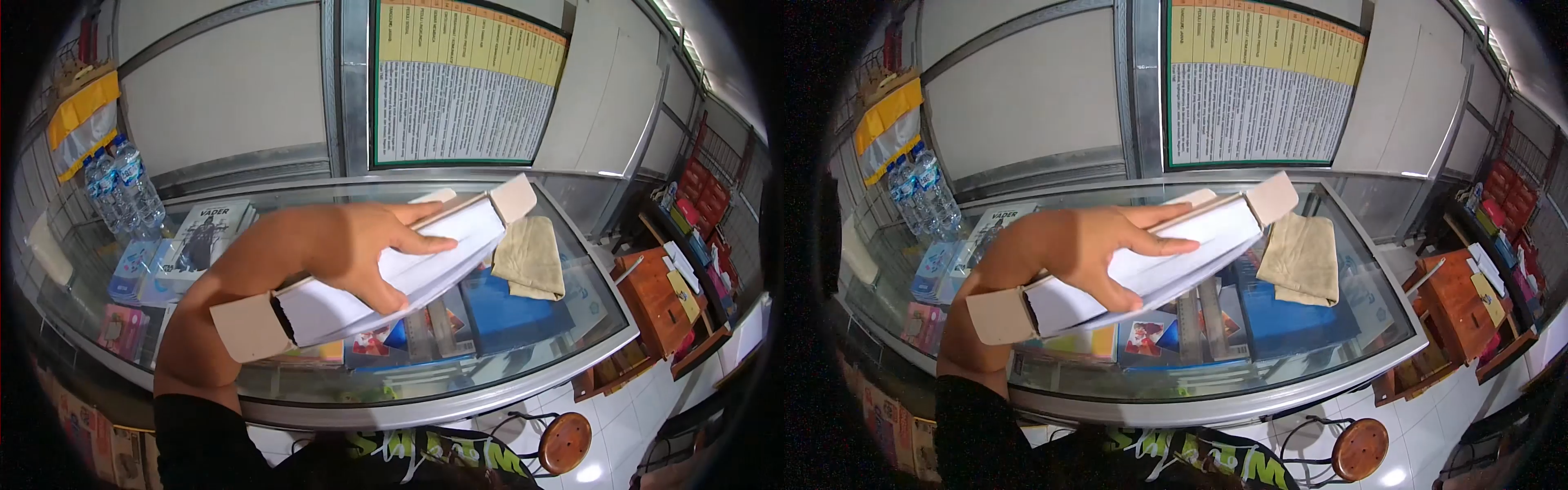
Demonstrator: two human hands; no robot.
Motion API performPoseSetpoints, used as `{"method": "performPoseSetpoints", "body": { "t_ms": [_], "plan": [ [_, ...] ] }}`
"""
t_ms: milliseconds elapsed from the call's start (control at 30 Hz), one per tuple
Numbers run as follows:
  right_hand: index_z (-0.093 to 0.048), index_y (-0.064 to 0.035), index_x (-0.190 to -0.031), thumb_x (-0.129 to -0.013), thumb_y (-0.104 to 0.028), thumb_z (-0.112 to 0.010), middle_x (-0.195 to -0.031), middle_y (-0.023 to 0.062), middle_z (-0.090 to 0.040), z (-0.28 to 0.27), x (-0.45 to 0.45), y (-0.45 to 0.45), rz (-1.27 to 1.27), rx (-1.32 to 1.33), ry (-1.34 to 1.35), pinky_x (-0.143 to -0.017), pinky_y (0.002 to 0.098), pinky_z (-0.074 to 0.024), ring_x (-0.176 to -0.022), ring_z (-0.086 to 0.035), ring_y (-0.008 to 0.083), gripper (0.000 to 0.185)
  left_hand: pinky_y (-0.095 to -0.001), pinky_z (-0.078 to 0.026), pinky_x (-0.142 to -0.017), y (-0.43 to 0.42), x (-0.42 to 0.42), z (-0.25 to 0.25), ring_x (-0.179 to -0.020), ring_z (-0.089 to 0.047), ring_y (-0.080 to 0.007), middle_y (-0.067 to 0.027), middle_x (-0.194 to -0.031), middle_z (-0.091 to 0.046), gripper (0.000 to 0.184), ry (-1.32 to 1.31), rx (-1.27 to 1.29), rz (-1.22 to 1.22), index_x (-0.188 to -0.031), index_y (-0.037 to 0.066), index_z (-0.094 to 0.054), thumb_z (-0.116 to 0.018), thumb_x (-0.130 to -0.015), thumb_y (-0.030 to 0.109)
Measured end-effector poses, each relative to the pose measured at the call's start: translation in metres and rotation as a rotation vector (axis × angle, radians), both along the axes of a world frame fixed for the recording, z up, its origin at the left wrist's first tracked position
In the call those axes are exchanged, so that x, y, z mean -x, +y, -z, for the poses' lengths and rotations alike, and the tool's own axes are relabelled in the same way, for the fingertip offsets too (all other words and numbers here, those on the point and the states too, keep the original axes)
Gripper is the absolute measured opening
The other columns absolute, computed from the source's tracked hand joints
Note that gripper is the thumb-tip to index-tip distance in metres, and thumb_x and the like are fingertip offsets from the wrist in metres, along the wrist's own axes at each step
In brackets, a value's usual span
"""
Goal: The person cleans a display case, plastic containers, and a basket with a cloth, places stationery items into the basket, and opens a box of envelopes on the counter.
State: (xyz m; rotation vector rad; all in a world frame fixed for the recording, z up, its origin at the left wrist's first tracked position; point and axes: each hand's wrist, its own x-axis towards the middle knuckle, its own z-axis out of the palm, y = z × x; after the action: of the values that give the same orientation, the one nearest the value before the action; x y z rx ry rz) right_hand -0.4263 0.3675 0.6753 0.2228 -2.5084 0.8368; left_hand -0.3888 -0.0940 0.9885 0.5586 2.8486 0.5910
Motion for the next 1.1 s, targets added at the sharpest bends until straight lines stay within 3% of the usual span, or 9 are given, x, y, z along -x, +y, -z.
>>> {"method": "performPoseSetpoints", "body": {
  "t_ms": [133,167,233,367,400,567,733,967,1100],
  "plan": [
    [-0.053,-0.0006,-0.09,-0.071,0.003,-0.054,-0.089,0.0143,-0.057,-0.024,-0.001,-0.01,0.035,0.001,0.074,-0.071,0.033,-0.042,-0.08,-0.054,0.0264,0.019,-0.029,-0.032,-0.095,0.007,-0.001,0.0,-0.123,-0.033,-0.0314,-0.0179,-0.142,-0.013,0.071,0.052,0.088,0.008,-0.131,0.019,-0.038,-0.063,-0.064,0.023],
    [-0.05,-0.0008,-0.084,-0.066,0.005,-0.056,-0.082,0.0133,-0.054,-0.067,0.024,-0.034,-0.18,0.057,0.496,-0.068,0.0352,-0.0413,-0.074,-0.052,0.0284,0.019,-0.029,-0.033,-0.095,0.007,-0.001,0.001,-0.123,-0.033,-0.0316,-0.0184,-0.142,-0.013,0.071,0.07,0.109,0.019,-0.131,0.019,-0.038,-0.063,-0.065,0.024],
    [-0.053,-0.003,-0.085,-0.064,0.005,-0.056,-0.076,0.0111,-0.052,-0.141,0.035,-0.085,-0.276,-0.039,0.857,-0.065,0.0352,-0.0428,-0.07,-0.051,0.0269,0.022,-0.0289,-0.033,-0.094,0.008,-0.002,0.005,-0.123,-0.033,-0.0311,-0.0186,-0.142,-0.014,0.07,0.095,0.105,0.032,-0.13,0.019,-0.039,-0.063,-0.065,0.024],
    [-0.055,-0.0037,-0.088,-0.062,-0.011,-0.068,-0.082,0.0115,-0.054,-0.233,0.031,-0.182,-0.937,-0.255,0.932,-0.061,0.034,-0.0426,-0.075,-0.053,0.0256,0.029,-0.0289,-0.033,-0.094,0.013,-0.002,0.015,-0.124,-0.032,-0.0301,-0.0199,-0.141,-0.015,0.069,0.162,0.106,0.066,-0.129,0.016,-0.04,-0.062,-0.065,0.026],
    [-0.055,-0.0048,-0.087,-0.061,-0.013,-0.069,-0.082,0.0094,-0.054,-0.244,0.03,-0.205,-1.001,-0.28,0.976,-0.06,0.0328,-0.0424,-0.073,-0.053,0.0239,0.031,-0.0291,-0.033,-0.095,0.014,-0.002,0.017,-0.125,-0.03,-0.03,-0.0206,-0.14,-0.016,0.07,0.183,0.113,0.082,-0.129,0.015,-0.039,-0.061,-0.064,0.028],
    [-0.057,-0.0089,-0.086,-0.062,-0.014,-0.065,-0.081,0.0025,-0.053,-0.249,0.04,-0.255,-1.2,-0.4,1.087,-0.06,0.0281,-0.0406,-0.072,-0.052,0.0179,0.026,-0.029,-0.034,-0.095,0.016,-0.004,0.015,-0.125,-0.03,-0.0299,-0.022,-0.139,-0.017,0.069,0.215,0.111,0.081,-0.129,0.013,-0.04,-0.059,-0.065,0.03],
    [-0.057,-0.0085,-0.085,-0.064,-0.012,-0.062,-0.08,0.0032,-0.053,-0.251,0.045,-0.27,-1.223,-0.434,1.061,-0.058,0.0279,-0.0392,-0.071,-0.051,0.0173,0.022,-0.0298,-0.037,-0.093,0.003,-0.001,0.014,-0.123,-0.033,-0.0301,-0.0213,-0.14,-0.017,0.068,0.138,0.006,0.074,-0.128,0.012,-0.041,-0.058,-0.065,0.03],
    [-0.056,-0.0055,-0.085,-0.055,-0.007,-0.069,-0.075,0.0042,-0.051,-0.251,0.047,-0.282,-1.21,-0.345,1.074,-0.053,0.0275,-0.0395,-0.063,-0.051,0.0183,0.033,-0.0303,-0.039,-0.088,-0.007,-0.001,0.01,-0.119,-0.04,-0.0312,-0.0185,-0.141,-0.015,0.066,0.086,-0.082,0.051,-0.13,0.014,-0.038,-0.059,-0.067,0.02],
    [-0.056,-0.0046,-0.085,-0.061,-0.012,-0.064,-0.075,0.0038,-0.049,-0.243,0.047,-0.278,-1.186,-0.282,0.98,-0.057,0.0279,-0.0382,-0.068,-0.05,0.0183,0.027,-0.0307,-0.041,-0.086,-0.012,-0.002,0.009,-0.115,-0.043,-0.0324,-0.0184,-0.142,-0.015,0.064,0.119,-0.061,0.047,-0.131,0.017,-0.037,-0.056,-0.07,0.017]
  ]
}}
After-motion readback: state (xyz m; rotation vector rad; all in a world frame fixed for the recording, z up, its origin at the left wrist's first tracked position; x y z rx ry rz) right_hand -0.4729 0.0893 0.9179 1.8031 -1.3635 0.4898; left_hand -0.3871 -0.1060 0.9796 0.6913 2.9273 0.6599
